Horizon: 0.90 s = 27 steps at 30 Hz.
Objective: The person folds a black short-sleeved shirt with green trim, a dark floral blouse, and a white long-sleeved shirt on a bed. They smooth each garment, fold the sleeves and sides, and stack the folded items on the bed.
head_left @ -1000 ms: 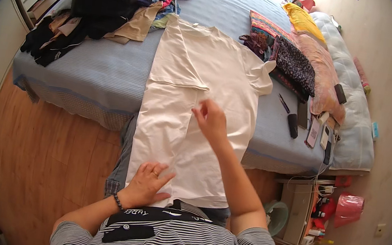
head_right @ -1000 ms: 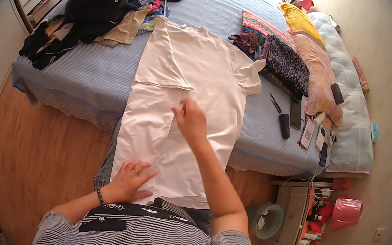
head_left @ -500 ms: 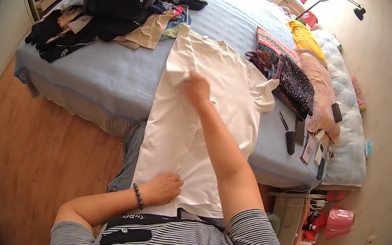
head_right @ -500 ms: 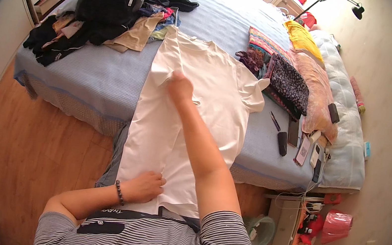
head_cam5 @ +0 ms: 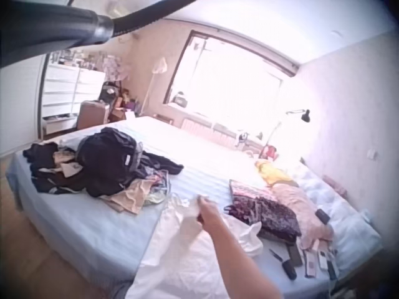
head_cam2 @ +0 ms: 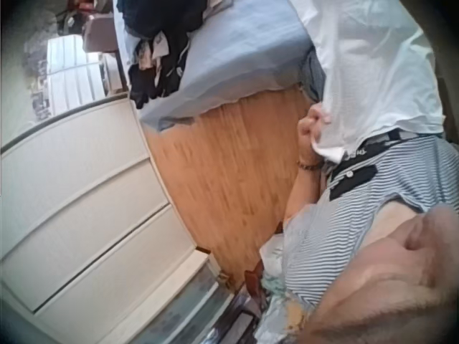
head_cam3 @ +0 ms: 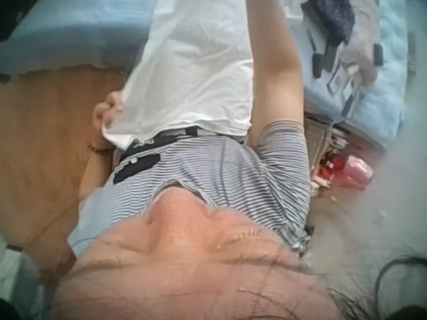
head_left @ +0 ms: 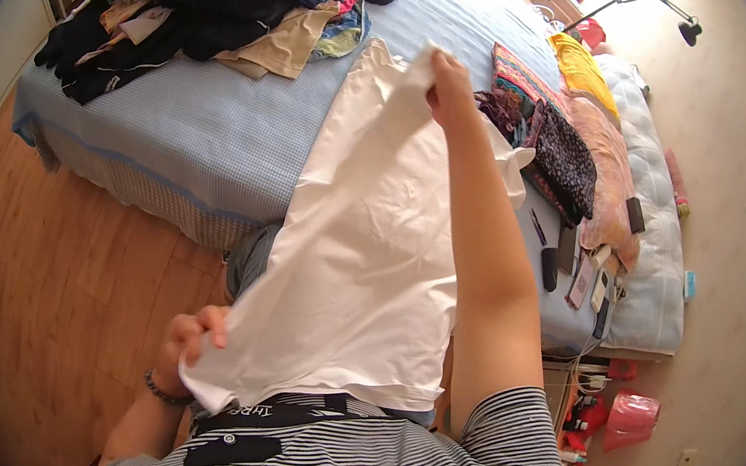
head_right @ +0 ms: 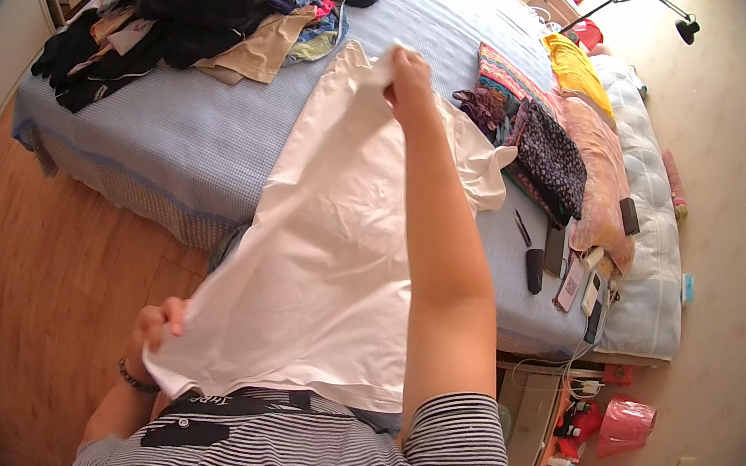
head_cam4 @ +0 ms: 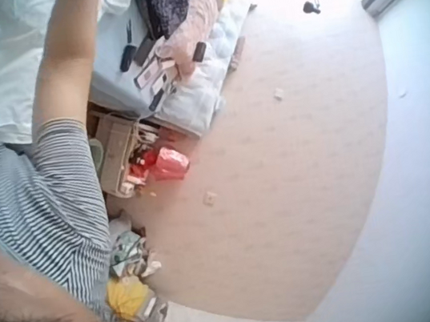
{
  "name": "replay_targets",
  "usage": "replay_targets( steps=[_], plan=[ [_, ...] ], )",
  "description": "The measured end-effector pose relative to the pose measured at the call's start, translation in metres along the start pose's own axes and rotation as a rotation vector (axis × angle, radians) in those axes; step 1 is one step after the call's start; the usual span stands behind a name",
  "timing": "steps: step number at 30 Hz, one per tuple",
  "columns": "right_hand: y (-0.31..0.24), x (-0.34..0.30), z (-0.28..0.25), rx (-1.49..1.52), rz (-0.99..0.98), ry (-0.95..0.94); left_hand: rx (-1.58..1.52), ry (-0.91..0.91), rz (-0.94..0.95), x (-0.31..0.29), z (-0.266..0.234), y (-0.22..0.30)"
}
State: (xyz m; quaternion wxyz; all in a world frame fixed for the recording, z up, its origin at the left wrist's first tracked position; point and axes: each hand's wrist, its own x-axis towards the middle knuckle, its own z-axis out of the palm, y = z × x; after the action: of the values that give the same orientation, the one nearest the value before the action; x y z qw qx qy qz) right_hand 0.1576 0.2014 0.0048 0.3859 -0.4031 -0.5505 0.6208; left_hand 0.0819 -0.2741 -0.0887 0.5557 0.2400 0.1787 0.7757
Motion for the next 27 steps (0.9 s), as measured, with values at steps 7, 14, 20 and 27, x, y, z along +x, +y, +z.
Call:
replay_targets(
  steps=[7, 14, 20, 27],
  plan=[
    [-0.006, 0.016, 0.137, -0.161, -0.040, -0.141, 0.476, 0.117, 0.101, -0.038, -0.006, 0.031],
    [0.018, 0.033, 0.115, -0.235, -0.001, -0.081, 1.208, -0.552, -0.037, 0.009, 0.016, 0.035],
    [0.036, 0.023, 0.028, -0.132, 0.038, 0.036, 1.183, -0.806, -0.131, 0.034, 0.020, -0.053],
    [0.098, -0.012, -0.040, -0.245, 0.343, -0.065, 1.185, -0.669, -0.246, 0.025, 0.033, -0.028]
  ],
)
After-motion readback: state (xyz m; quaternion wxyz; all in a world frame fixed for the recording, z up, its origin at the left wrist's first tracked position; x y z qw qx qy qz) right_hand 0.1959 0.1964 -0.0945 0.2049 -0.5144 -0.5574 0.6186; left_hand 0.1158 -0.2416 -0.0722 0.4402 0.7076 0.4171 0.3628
